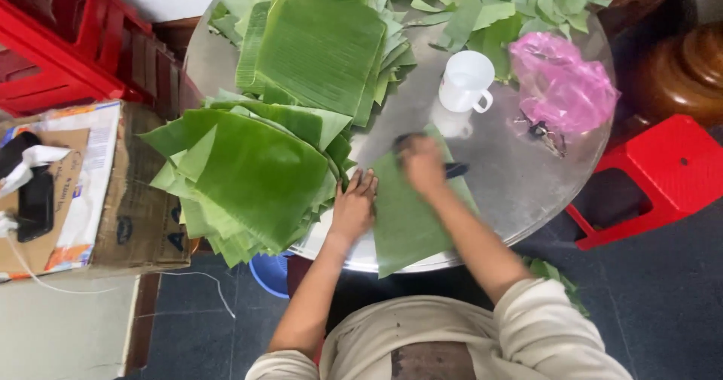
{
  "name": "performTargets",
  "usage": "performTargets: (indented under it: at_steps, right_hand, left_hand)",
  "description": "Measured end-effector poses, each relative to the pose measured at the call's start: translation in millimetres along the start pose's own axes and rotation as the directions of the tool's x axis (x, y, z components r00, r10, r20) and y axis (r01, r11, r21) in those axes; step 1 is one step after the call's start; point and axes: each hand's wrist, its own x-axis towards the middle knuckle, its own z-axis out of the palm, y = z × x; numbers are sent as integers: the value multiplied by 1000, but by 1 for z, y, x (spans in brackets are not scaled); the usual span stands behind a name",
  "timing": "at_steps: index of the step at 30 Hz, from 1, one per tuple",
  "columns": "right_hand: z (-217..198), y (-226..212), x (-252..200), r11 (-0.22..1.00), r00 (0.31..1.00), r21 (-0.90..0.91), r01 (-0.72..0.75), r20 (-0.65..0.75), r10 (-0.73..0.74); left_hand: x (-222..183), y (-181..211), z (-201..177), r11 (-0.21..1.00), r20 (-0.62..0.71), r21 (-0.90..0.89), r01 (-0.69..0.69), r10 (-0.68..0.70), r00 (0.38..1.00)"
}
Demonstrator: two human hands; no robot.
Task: Cleaning individual banana leaves by wiping them with a cloth on a metal table and stacking them.
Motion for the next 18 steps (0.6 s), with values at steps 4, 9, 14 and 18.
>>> performTargets:
  at_steps: [4,9,14,18]
  right_hand:
    - [-40,-62,-26,977,982,166,134,108,-153]
    - [2,38,12,999,997,-22,44,-68,-45]
    - [-4,26,1,999,999,-48,-24,-48,22]
    - [-50,-60,-76,966,986,216,140,60,-156]
  left_hand:
    - [1,-5,12,998,-8,67,-11,12,1000]
    - [0,-2,7,1000,18,7,5,-5,1000]
    - [0,0,0,1000,38,-6,10,-10,999]
    - [1,-6,11,1000,38,17,-1,1,999]
